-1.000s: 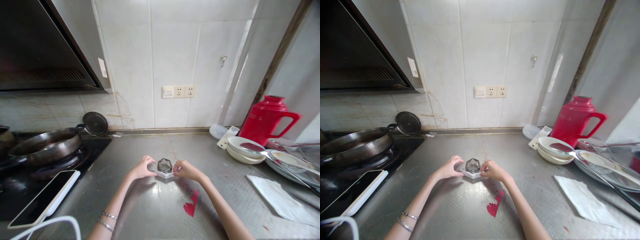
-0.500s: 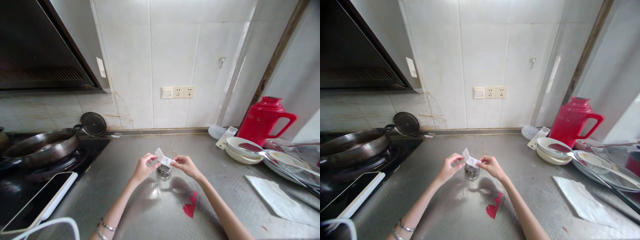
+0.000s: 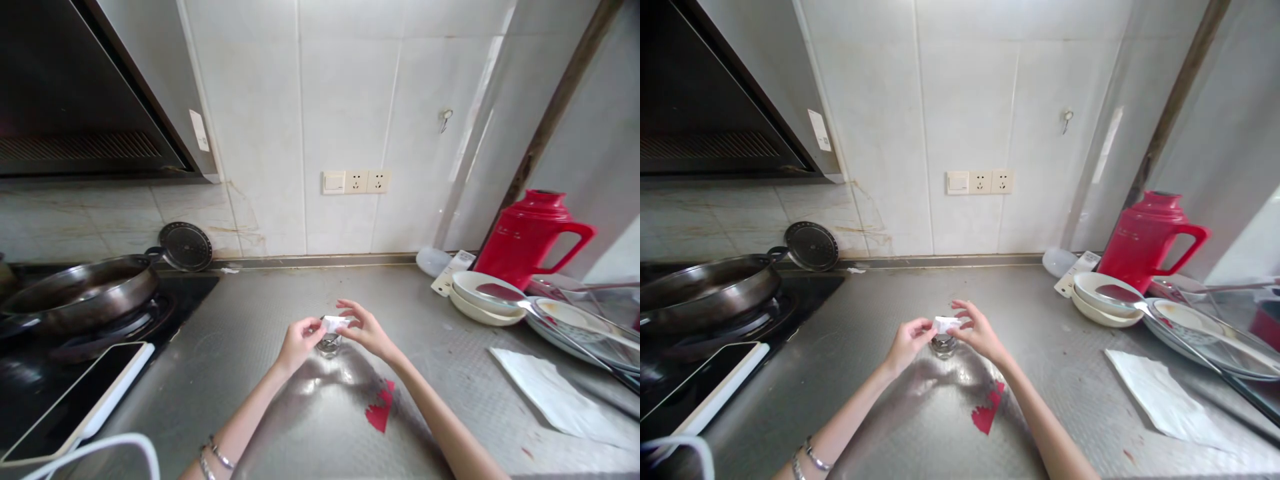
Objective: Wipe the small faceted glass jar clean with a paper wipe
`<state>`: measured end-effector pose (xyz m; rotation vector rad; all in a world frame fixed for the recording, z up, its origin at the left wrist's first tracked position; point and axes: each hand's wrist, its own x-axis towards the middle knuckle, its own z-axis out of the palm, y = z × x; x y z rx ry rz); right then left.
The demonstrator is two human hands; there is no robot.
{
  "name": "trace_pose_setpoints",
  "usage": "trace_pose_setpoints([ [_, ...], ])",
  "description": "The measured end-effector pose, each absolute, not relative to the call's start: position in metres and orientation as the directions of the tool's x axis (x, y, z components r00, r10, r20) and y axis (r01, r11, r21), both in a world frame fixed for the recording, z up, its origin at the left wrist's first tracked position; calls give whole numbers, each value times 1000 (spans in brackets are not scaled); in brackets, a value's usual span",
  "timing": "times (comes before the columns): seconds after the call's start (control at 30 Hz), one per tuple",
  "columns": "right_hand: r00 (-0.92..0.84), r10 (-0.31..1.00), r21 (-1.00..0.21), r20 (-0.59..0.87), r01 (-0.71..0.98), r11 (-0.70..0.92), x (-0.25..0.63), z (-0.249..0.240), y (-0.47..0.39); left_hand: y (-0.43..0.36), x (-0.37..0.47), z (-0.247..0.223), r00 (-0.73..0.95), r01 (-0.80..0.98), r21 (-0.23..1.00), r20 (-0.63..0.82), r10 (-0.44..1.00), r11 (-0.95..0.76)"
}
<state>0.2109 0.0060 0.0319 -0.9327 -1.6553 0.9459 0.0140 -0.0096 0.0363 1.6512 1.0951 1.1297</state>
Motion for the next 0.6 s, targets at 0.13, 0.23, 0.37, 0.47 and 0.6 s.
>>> trace_pose_setpoints([
  [0.13,-237,927,-937,291,124,326,210,29,8,-5,12,32,173,171,941,264,949,-293],
  [0.23,-112,929,-918,353,152,367,213,28,11,0,9,24,146,214,923,292,945,-319],
  [0.37,-92,865,-818,493,289,497,215,32,10,7,8,10,204,334,904,208,957,-268],
  [0.47,-335,702,-543,628,458,704,214,37,6,12,12,3,277,365,903,125,953,-224],
  [0.6,-695,524,-161,493,518,840,218,44,6,19,18,-1,358,381,883,132,924,-273],
])
